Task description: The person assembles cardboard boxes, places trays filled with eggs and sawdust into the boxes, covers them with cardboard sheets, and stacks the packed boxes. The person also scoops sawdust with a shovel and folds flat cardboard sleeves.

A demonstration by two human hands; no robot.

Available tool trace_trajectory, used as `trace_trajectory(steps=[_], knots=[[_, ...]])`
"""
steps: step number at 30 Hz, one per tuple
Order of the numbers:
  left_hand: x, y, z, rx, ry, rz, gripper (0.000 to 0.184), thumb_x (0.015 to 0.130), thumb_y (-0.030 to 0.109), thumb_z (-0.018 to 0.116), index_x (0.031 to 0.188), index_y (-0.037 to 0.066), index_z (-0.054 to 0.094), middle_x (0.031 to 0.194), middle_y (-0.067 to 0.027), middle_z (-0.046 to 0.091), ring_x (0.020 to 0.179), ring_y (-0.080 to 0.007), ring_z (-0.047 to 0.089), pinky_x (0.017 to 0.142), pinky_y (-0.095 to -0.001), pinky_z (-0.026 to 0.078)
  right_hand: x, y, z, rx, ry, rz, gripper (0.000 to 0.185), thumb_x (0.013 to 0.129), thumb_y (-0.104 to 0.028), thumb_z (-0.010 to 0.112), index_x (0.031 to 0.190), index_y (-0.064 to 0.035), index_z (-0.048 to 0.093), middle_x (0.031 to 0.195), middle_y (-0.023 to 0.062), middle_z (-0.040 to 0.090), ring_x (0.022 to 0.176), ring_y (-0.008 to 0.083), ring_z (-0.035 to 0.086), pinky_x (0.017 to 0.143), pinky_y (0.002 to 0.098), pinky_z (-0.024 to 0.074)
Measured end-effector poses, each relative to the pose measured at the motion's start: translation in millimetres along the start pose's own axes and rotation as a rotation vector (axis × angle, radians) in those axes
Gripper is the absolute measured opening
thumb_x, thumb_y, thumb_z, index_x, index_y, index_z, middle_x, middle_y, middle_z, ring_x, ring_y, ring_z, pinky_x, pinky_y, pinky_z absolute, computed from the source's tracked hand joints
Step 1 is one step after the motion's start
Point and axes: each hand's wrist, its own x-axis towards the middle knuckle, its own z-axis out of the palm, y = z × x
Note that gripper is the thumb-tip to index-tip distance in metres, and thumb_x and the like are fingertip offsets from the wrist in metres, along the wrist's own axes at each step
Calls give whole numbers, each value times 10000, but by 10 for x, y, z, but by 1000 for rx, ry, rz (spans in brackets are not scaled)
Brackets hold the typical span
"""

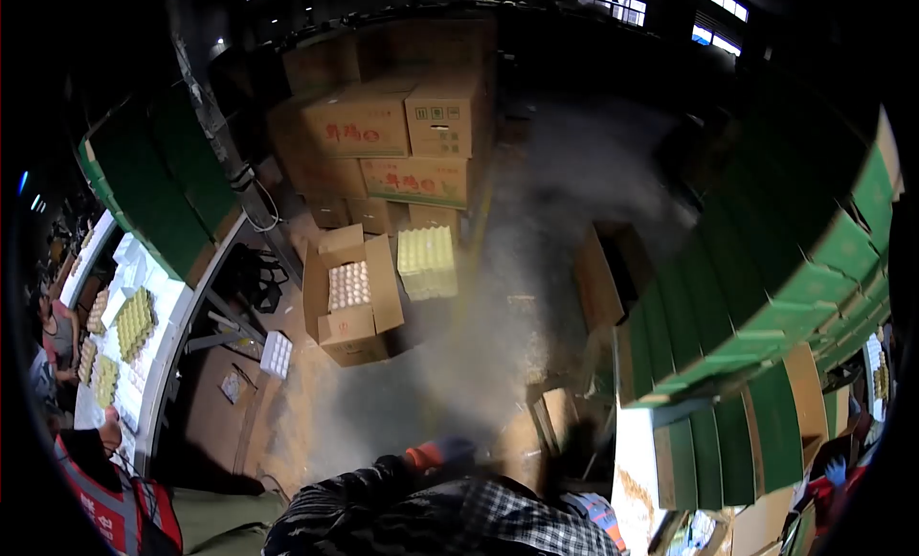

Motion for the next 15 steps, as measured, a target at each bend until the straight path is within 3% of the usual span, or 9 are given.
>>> trace_trajectory(steps=[1,4,5,8,10,12,13,15], knots=[[118,-138,-179,149,86,84,424,1017,378,527,1265,50,630,1242,-161,660,1155,-296,611,1005,-389,460,306,-93,-124,25,62,-7,353,937,-327,567,1233,-149,638,1164,98,679,1099,285,620,972,422,474],[467,-303,-752,47,205,259,368,1021,229,560,1347,59,579,1233,-125,675,1131,-219,629,974,-333,470,1183,-234,-509,-18,186,-113,343,922,-259,601,1248,-160,639,1141,97,682,1058,271,632,940,405,478],[584,-266,-924,28,197,231,441,1025,363,523,1315,38,596,1300,-148,637,1186,-268,601,1029,-372,449,1453,-262,-658,39,144,-96,344,926,-240,595,1256,-150,638,1137,99,685,1042,280,639,923,408,484],[972,-136,-1341,-193,155,251,452,1017,346,549,1346,37,578,1358,-157,604,1227,-264,582,1044,-357,442,2109,26,-775,34,134,-116,384,898,-224,622,1274,-145,620,1159,105,676,1043,300,633,925,401,491],[1234,48,-1586,-156,150,196,469,1016,322,562,1392,41,545,1379,-141,595,1247,-218,566,1055,-335,438,2560,272,-873,61,125,-107,365,895,-210,647,1253,-138,636,1153,115,682,1048,305,642,898,405,509],[1607,69,-1843,-203,129,219,414,1038,176,533,1430,46,504,1322,-86,638,1204,-153,583,1019,-306,448,3071,469,-1092,193,138,-43,341,909,-230,654,1226,-106,648,1152,128,684,1064,321,639,913,415,508],[1847,52,-1991,-363,88,141,456,1016,269,577,1410,46,530,1353,-132,613,1247,-185,555,1064,-327,432,3330,745,-1054,195,176,-30,366,920,-316,625,1231,-126,653,1161,149,682,1064,349,641,906,430,511],[2434,14,-2271,-370,86,129,459,1011,238,591,1425,56,517,1350,-140,610,1253,-188,549,1072,-319,427,3881,1066,-1287,313,238,-17,403,940,-348,612,1280,-132,626,1210,167,666,1107,343,629,959,423,492]])
